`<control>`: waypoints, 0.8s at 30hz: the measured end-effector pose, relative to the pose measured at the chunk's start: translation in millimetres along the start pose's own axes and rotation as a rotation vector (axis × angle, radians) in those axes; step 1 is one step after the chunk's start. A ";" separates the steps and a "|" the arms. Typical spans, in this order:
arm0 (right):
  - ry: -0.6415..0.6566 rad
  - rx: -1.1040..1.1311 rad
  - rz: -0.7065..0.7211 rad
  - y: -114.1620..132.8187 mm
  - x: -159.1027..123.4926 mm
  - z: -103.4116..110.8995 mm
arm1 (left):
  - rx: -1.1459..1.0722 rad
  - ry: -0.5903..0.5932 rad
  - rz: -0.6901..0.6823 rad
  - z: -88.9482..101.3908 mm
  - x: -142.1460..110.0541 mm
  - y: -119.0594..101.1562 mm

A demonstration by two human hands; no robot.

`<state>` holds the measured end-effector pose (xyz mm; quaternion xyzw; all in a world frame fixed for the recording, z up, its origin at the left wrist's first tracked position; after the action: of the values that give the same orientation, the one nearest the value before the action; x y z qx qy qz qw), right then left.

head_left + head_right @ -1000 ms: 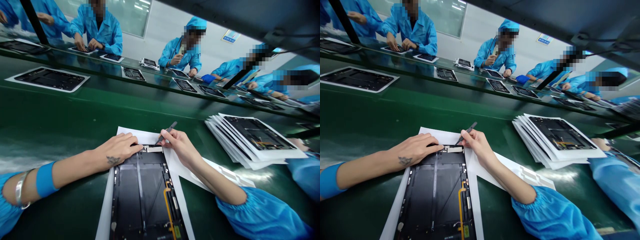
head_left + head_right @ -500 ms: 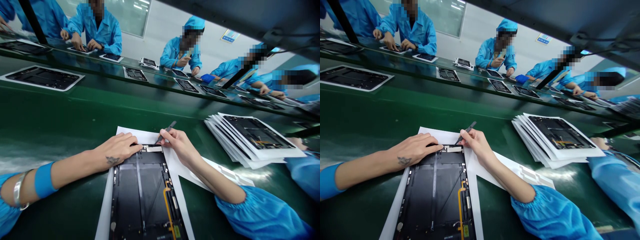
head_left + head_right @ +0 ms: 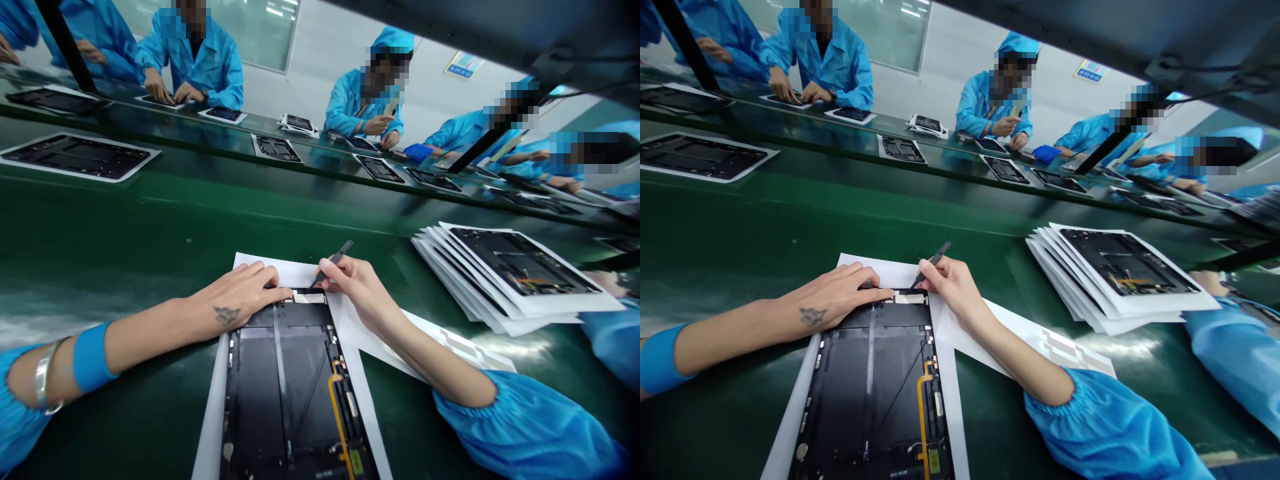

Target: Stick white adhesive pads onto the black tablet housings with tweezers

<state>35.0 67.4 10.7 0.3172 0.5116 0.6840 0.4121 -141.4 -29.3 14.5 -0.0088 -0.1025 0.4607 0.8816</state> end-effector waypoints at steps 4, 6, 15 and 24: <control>-0.021 -0.182 0.117 2.2 0.1 2.3 | -0.010 0.029 0.005 0.9 0.3 -0.1; -0.047 -0.216 0.152 5.2 -2.7 3.0 | 0.001 0.044 0.010 1.5 0.5 -0.4; 0.002 -0.260 0.358 20.7 -24.5 -11.9 | 0.030 0.014 -0.001 0.9 2.0 -2.0; 0.081 -0.348 0.617 32.2 -30.3 -19.1 | 0.077 0.003 -0.011 0.8 1.3 -2.4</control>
<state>24.9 27.6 36.0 0.3545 0.2834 0.8651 0.2134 -138.8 -29.7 15.7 0.0251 -0.0833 0.4592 0.8840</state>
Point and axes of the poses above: each hand's wrist, its own x-axis towards the middle knuckle, its own z-axis out of the back of the hand, y = z × x, the point moved 5 cm from there along x, towards the middle knuckle, and after that the axes turned 4 degrees about z, right-handed, at the moved point
